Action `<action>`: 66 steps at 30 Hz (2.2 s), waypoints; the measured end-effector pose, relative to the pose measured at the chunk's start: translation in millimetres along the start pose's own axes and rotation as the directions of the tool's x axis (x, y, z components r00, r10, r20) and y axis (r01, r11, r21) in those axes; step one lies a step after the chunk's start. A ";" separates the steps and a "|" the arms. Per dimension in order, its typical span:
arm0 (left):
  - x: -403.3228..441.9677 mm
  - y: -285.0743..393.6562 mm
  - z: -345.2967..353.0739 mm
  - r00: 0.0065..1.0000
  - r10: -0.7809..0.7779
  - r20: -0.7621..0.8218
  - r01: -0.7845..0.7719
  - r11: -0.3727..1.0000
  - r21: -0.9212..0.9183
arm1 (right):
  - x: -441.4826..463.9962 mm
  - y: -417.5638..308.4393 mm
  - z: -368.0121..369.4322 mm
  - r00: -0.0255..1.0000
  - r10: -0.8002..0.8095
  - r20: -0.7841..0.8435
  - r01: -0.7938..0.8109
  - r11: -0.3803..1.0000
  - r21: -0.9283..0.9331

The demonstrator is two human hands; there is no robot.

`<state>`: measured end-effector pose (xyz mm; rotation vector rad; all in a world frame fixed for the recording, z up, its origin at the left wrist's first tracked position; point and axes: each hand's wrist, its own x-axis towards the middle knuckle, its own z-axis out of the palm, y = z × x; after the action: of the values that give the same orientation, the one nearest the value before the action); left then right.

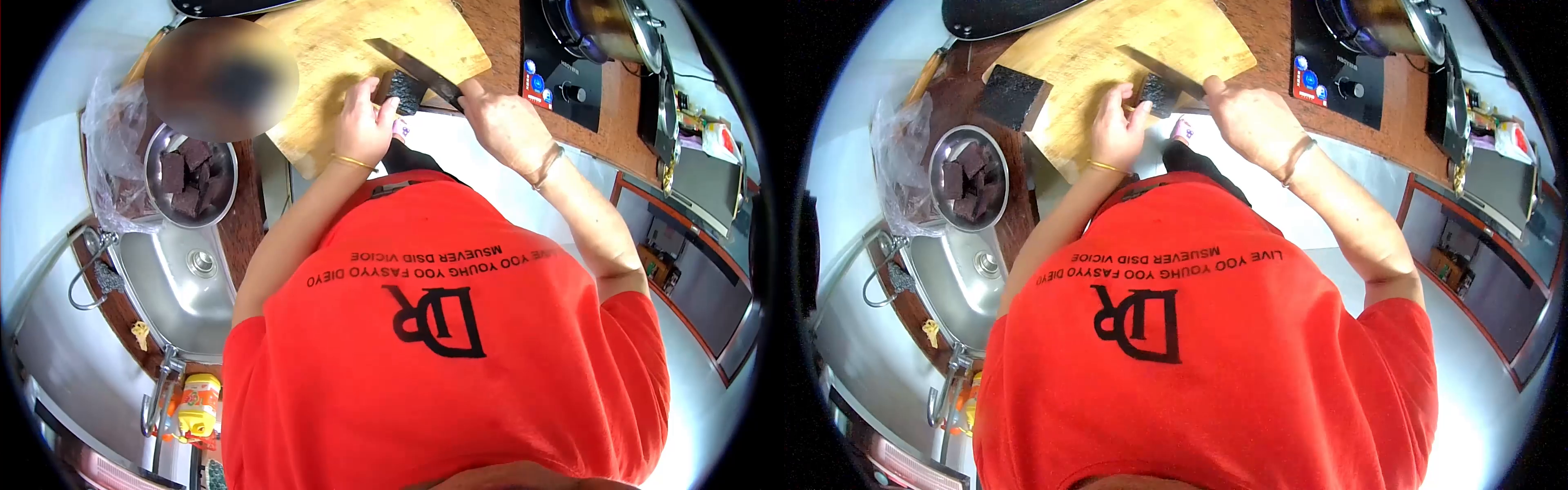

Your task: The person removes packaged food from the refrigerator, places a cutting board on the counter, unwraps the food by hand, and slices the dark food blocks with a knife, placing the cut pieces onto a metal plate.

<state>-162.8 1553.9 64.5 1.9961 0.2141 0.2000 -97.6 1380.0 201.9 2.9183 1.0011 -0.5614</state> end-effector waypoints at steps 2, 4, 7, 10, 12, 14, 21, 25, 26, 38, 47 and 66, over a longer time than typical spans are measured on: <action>5.6 4.1 5.6 0.994 -0.108 0.025 0.108 0.994 -0.027 | 4.6 0.3 1.1 0.999 -0.035 0.012 0.035 0.998 -0.044; 5.1 -7.3 13.9 1.000 0.021 0.000 -0.021 1.000 0.020 | 8.1 0.0 -1.4 0.997 -0.048 0.067 0.052 0.996 -0.072; 3.6 -12.6 19.0 0.995 0.082 -0.064 -0.084 0.996 -0.025 | 12.5 4.8 1.5 0.994 -0.104 0.020 0.105 0.990 -0.097; 1.9 -9.5 16.5 0.998 0.037 -0.051 -0.042 0.994 -0.102 | 16.8 12.3 8.1 0.987 -0.162 0.003 0.161 0.982 -0.094; 1.2 -7.4 14.6 0.998 0.042 -0.044 -0.047 0.992 -0.116 | 18.8 13.8 8.6 0.976 -0.217 -0.027 0.214 0.972 -0.101; 1.0 -9.0 14.4 0.997 0.054 -0.046 -0.059 0.992 -0.111 | 22.2 9.3 1.8 0.982 -0.185 0.039 0.188 0.979 -0.081; 3.0 -5.1 14.5 0.999 0.010 -0.048 -0.019 0.982 -0.187 | 40.5 -5.9 -10.7 0.968 -0.180 0.174 0.202 0.972 -0.121; 8.0 11.7 -4.5 0.994 0.084 -0.070 -0.079 0.994 0.075 | 48.6 -13.3 -14.4 0.939 -0.115 0.325 0.165 0.978 -0.129; 13.4 11.3 -10.6 0.972 0.194 -0.130 -0.173 0.972 0.158 | 48.3 -13.7 -14.9 0.927 -0.076 0.368 0.131 0.983 -0.127; 117.3 17.7 0.8 0.894 0.395 0.210 -0.421 0.902 0.095 | 39.9 -7.8 0.7 0.953 -0.125 0.277 0.167 0.977 -0.133; 126.6 31.2 9.1 0.862 0.484 0.153 -0.506 0.841 0.191 | 53.4 18.0 -3.6 0.970 -0.216 0.115 0.227 0.969 -0.093; 196.4 82.8 36.5 0.761 0.029 0.648 -0.300 0.901 0.312 | 87.0 69.2 -0.1 0.980 -0.083 0.179 0.113 0.980 -0.163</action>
<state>41.4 1534.5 133.3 2.3713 -0.4003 -0.4509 7.3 1376.6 165.3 2.6315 1.1158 -0.6792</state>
